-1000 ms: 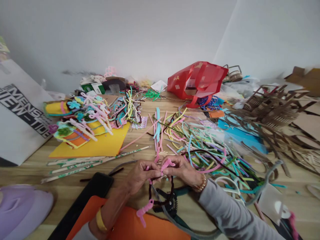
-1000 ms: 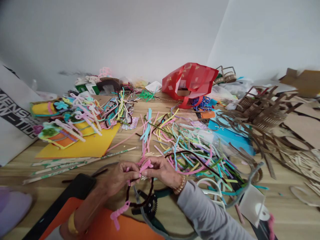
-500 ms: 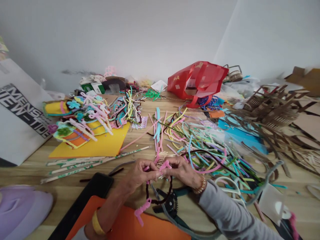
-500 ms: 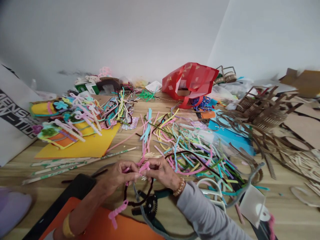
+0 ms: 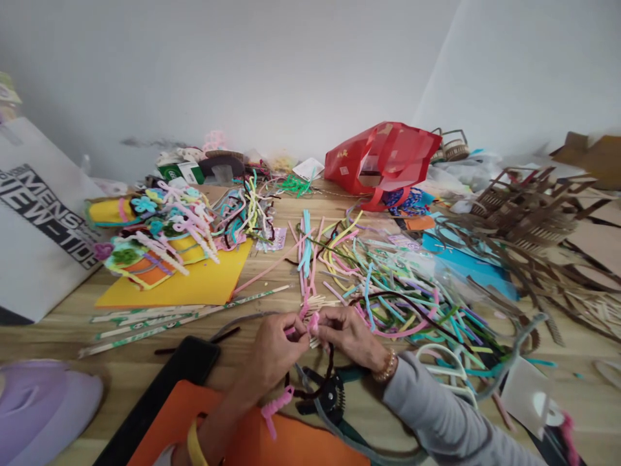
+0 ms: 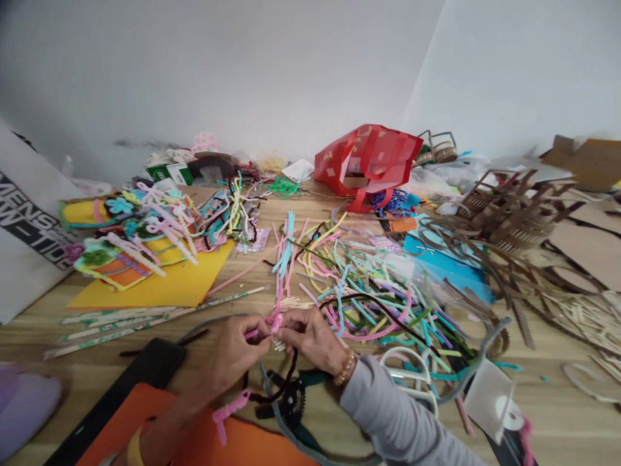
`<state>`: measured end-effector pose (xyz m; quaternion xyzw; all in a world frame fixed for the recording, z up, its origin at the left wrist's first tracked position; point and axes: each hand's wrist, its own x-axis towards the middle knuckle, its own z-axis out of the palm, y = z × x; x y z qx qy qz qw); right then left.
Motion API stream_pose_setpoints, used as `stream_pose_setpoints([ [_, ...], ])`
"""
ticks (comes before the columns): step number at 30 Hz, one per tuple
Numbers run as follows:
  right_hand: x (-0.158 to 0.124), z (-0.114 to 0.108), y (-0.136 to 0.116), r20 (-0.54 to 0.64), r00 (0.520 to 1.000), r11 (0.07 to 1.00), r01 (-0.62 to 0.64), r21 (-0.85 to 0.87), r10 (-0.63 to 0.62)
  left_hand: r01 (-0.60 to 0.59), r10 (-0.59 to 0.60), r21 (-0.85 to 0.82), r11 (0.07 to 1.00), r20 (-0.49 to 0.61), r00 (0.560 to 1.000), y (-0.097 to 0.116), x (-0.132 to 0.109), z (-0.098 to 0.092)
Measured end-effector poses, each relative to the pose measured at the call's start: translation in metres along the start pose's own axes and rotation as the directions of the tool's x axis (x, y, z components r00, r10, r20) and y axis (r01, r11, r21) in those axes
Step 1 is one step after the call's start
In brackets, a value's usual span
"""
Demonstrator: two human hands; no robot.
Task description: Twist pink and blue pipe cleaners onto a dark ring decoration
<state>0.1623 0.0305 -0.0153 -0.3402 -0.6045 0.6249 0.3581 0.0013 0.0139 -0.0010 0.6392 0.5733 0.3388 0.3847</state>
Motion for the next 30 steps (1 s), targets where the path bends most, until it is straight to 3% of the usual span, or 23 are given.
stream_pose_setpoints([
  [2, 0.0, 0.001, 0.003, -0.037, 0.999, 1.0, -0.003, -0.016, 0.002, 0.017, -0.008, 0.083, 0.996, -0.108, 0.994, -0.001, -0.001, 0.007],
  [4, 0.0, 0.002, 0.004, -0.092, 0.996, 0.998, 0.007, -0.056, -0.012, 0.016, -0.004, 0.08, 0.997, -0.148, 0.989, -0.003, -0.001, 0.009],
  [7, 0.001, 0.003, 0.004, -0.143, 0.988, 0.995, 0.039, -0.091, -0.051, -0.01, 0.003, -0.067, 0.998, -0.092, 0.996, -0.003, 0.002, 0.006],
  [11, 0.003, 0.004, 0.005, -0.149, 0.988, 0.999, 0.034, 0.013, -0.032, 0.002, -0.014, -0.251, 0.968, -0.044, 0.999, 0.002, 0.004, 0.0],
  [20, 0.004, 0.003, 0.006, -0.167, 0.985, 0.998, 0.043, -0.034, -0.048, 0.001, 0.017, -0.301, 0.954, 0.057, 0.998, -0.002, 0.004, 0.001],
  [26, 0.004, 0.003, 0.005, -0.118, 0.993, 0.999, 0.023, -0.027, -0.026, 0.075, -0.035, -0.347, 0.935, 0.121, 0.992, -0.004, 0.003, -0.002],
  [30, 0.004, 0.002, 0.002, -0.09, 0.995, 0.999, 0.045, 0.011, -0.043, 0.01, 0.033, -0.361, 0.932, 0.112, 0.993, -0.004, 0.003, -0.003],
])
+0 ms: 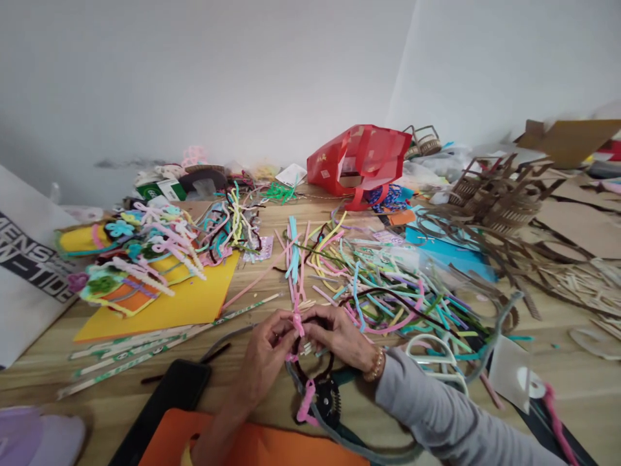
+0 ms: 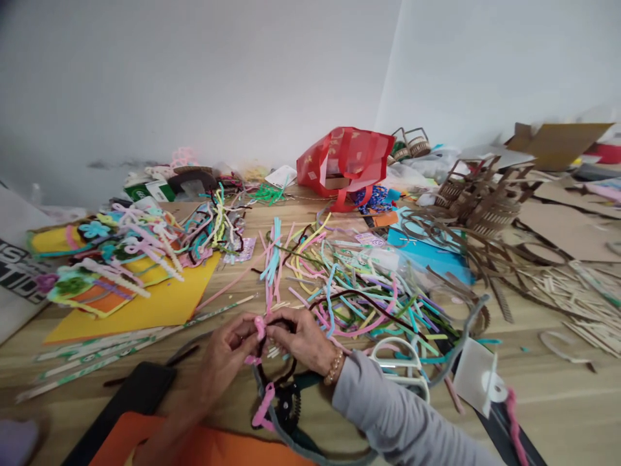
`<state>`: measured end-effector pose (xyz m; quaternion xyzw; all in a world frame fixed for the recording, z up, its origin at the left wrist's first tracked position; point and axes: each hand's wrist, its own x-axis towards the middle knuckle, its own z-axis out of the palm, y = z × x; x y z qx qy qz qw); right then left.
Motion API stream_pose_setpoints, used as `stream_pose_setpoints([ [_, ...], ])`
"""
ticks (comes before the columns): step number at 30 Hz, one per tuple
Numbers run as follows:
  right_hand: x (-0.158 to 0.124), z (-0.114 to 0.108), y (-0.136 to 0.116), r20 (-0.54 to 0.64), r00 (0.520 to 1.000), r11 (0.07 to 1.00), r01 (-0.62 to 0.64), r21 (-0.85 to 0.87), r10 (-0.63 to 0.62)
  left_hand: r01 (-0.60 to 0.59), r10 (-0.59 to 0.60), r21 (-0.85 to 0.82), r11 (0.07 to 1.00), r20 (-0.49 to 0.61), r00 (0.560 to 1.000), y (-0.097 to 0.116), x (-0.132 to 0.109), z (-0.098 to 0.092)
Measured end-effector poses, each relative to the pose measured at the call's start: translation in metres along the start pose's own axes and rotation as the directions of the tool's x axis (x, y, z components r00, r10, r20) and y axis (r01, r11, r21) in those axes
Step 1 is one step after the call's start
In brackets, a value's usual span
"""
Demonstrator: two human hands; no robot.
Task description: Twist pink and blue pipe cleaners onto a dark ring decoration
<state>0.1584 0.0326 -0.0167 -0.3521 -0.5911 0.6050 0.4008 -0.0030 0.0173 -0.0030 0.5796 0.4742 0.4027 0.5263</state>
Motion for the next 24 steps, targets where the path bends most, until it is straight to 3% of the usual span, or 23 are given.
stream_pose_setpoints([
  [3, -0.0002, -0.0005, -0.0015, -0.026, 0.999, 1.0, 0.022, -0.02, -0.022, 0.011, -0.011, 0.003, 1.0, 0.019, 1.0, 0.0021, 0.0008, 0.0],
  [9, -0.0001, -0.0019, 0.0041, -0.041, 0.999, 0.998, -0.027, -0.05, 0.025, 0.014, -0.009, 0.088, 0.996, -0.058, 0.998, 0.0007, 0.0001, -0.0017],
  [19, 0.004, -0.0064, 0.0061, 0.033, 0.991, 0.982, -0.13, 0.136, 0.126, -0.245, 0.259, 0.255, 0.935, -0.025, 0.965, -0.0014, -0.0002, 0.0013],
  [21, 0.0042, -0.0057, 0.0071, 0.027, 0.99, 0.98, -0.139, 0.143, 0.137, -0.225, 0.237, 0.234, 0.946, -0.024, 0.971, -0.0018, 0.0002, 0.0023],
  [24, 0.0031, -0.0043, 0.006, -0.007, 0.993, 0.99, -0.121, 0.066, 0.122, -0.081, 0.085, 0.117, 0.99, -0.027, 0.996, -0.0017, 0.0011, 0.0007],
])
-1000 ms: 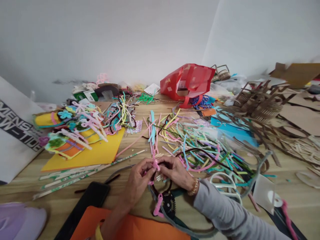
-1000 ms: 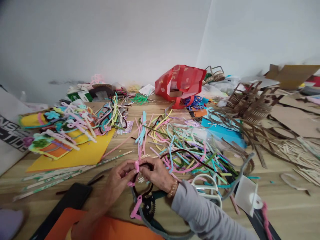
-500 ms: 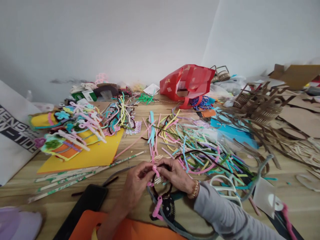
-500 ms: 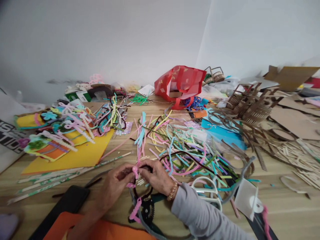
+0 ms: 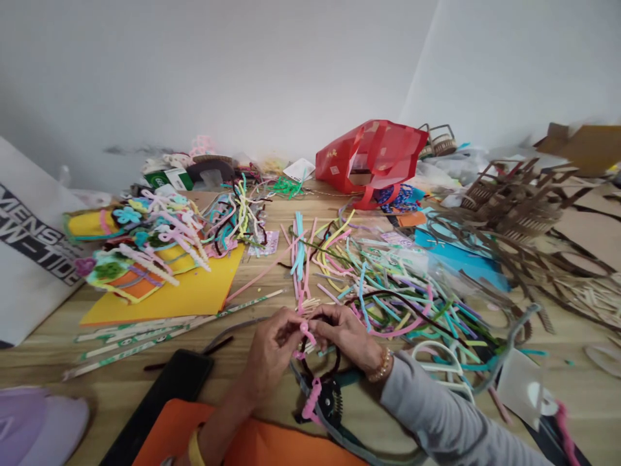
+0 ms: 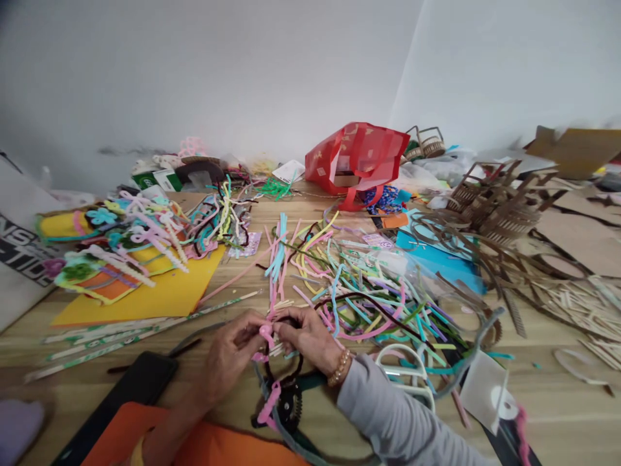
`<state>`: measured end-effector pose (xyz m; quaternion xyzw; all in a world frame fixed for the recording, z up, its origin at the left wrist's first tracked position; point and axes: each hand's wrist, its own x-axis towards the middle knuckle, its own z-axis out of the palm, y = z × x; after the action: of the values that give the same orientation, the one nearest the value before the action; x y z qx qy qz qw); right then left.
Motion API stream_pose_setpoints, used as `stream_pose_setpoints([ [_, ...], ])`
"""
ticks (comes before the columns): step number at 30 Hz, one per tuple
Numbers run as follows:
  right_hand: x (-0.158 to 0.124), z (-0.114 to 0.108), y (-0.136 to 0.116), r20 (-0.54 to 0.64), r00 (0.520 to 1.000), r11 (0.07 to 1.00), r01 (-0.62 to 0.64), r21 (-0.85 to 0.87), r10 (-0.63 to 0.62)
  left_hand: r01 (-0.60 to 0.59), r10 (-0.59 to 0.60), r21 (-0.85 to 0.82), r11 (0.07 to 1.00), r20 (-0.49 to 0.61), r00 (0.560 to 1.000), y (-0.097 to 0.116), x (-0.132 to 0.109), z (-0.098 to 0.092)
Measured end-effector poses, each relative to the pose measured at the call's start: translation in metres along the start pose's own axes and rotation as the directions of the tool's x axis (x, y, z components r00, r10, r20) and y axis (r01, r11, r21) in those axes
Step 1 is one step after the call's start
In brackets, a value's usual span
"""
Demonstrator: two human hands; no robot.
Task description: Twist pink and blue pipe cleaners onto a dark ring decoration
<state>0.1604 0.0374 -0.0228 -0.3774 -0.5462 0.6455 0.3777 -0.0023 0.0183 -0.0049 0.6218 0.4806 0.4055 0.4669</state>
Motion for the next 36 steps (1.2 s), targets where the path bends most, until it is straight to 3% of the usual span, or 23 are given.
stream_pose_setpoints([
  [4, -0.005, -0.001, -0.009, -0.087, 0.982, 0.95, 0.135, -0.28, -0.165, 0.148, -0.155, -0.194, 0.97, -0.025, 0.988, 0.001, 0.004, -0.009],
  [6, -0.007, -0.003, -0.013, -0.134, 0.944, 0.862, 0.211, -0.461, -0.302, 0.209, -0.235, -0.309, 0.928, -0.051, 0.971, 0.001, 0.006, -0.015],
  [9, -0.009, -0.004, -0.013, -0.03, 0.899, 0.657, 0.295, -0.694, -0.436, 0.209, -0.281, -0.508, 0.836, -0.069, 0.957, 0.001, 0.008, -0.022],
  [12, -0.01, 0.0, -0.01, 0.145, 0.887, 0.41, 0.34, -0.846, -0.438, 0.169, -0.287, -0.651, 0.74, -0.078, 0.955, 0.0, 0.01, -0.025],
  [15, -0.01, 0.007, -0.007, 0.248, 0.888, 0.2, 0.343, -0.918, -0.387, 0.161, -0.271, -0.7, 0.696, -0.048, 0.961, 0.002, 0.011, -0.024],
  [19, -0.011, 0.014, -0.006, 0.278, 0.891, 0.084, 0.328, -0.941, -0.36, 0.179, -0.263, -0.682, 0.709, -0.02, 0.965, 0.005, 0.01, -0.02],
  [22, -0.011, 0.015, -0.005, 0.28, 0.892, 0.089, 0.33, -0.94, -0.355, 0.204, -0.303, -0.658, 0.724, -0.039, 0.952, 0.006, 0.01, -0.019],
  [25, -0.011, 0.012, -0.002, 0.246, 0.89, 0.167, 0.329, -0.929, -0.384, 0.21, -0.316, -0.64, 0.739, -0.054, 0.947, 0.004, 0.011, -0.02],
  [29, -0.009, 0.004, -0.001, 0.146, 0.869, 0.379, 0.351, -0.856, -0.473, 0.264, -0.344, -0.596, 0.758, -0.022, 0.939, 0.0, 0.01, -0.021],
  [32, -0.007, -0.002, 0.0, -0.033, 0.85, 0.568, 0.322, -0.758, -0.525, 0.267, -0.306, -0.56, 0.785, 0.024, 0.952, -0.005, 0.009, -0.021],
  [36, -0.003, -0.008, 0.004, -0.251, 0.853, 0.781, 0.25, -0.573, -0.457, 0.248, -0.246, -0.526, 0.813, 0.076, 0.966, -0.01, 0.008, -0.02],
])
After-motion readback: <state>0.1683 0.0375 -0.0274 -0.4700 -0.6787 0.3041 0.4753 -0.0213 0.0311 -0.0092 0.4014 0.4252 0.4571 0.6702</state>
